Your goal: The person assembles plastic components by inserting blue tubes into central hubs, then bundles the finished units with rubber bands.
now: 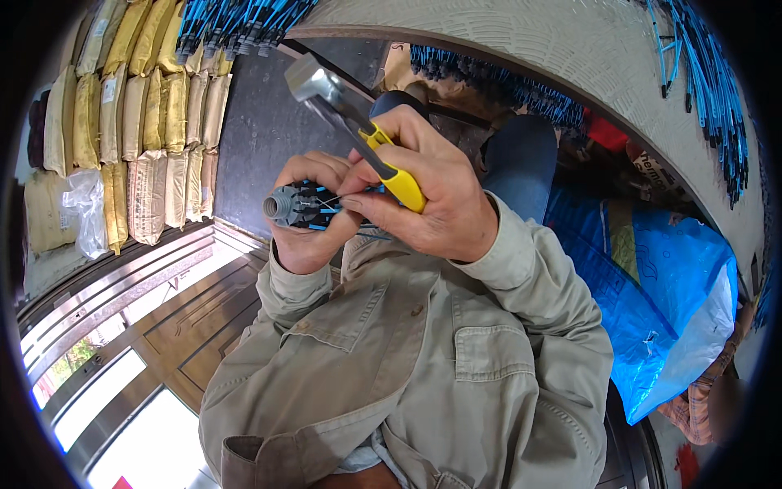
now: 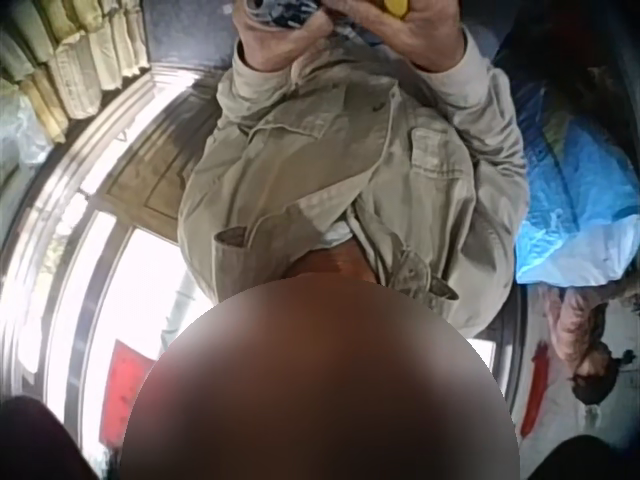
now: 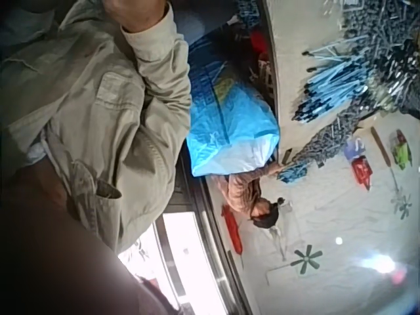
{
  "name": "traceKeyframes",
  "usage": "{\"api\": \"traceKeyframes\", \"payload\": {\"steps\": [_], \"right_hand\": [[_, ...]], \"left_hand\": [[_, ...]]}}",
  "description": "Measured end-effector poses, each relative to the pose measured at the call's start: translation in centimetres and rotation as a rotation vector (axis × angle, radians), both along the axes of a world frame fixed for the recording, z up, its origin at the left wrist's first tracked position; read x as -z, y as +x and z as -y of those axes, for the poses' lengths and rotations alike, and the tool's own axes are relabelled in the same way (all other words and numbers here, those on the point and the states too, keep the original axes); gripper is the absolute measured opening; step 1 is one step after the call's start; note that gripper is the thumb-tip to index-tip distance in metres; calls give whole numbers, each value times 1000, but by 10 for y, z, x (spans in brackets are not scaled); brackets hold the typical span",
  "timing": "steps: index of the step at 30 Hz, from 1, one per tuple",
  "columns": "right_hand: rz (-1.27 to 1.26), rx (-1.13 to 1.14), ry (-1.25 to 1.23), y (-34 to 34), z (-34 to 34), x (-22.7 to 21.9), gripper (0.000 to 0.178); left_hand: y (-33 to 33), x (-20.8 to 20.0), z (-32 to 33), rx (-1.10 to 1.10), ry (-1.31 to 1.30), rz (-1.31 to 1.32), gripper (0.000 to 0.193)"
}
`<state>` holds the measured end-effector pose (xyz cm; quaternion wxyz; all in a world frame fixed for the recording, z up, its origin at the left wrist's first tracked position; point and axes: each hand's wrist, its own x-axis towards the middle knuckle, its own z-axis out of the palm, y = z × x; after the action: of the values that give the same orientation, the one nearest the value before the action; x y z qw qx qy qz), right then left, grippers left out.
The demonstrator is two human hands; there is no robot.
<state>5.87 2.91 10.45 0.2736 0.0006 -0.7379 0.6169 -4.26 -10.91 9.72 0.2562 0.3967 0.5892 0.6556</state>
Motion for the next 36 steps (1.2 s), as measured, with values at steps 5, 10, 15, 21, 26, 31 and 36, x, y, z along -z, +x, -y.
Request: {"api": "traceKeyframes", "payload": {"steps": [5, 10, 15, 21, 26, 31, 36], "right_hand": [[19, 78, 115, 7, -1, -5, 21], [22, 113, 149, 10, 12, -3, 21], [35, 280, 162, 13, 25, -9, 16], [147, 45, 32, -5, -1, -4, 17], [162, 113, 324, 17, -13, -12, 20], [93, 473, 1325, 27, -32, -13, 23], [-130, 686, 1507, 12, -30, -5, 23]], "left_hand": [[4, -1, -3, -25, -23, 5, 27], [3, 1, -5, -93, -103, -93, 27], [11, -8, -8, -170, -40, -54, 25], [1, -5, -2, -23, -57, -61, 23], [-5, 1, -1, -12, -15, 70, 25], [-12, 1, -2, -17, -37, -4, 26], [-13, 8, -2, 9, 18, 52, 27]]}}
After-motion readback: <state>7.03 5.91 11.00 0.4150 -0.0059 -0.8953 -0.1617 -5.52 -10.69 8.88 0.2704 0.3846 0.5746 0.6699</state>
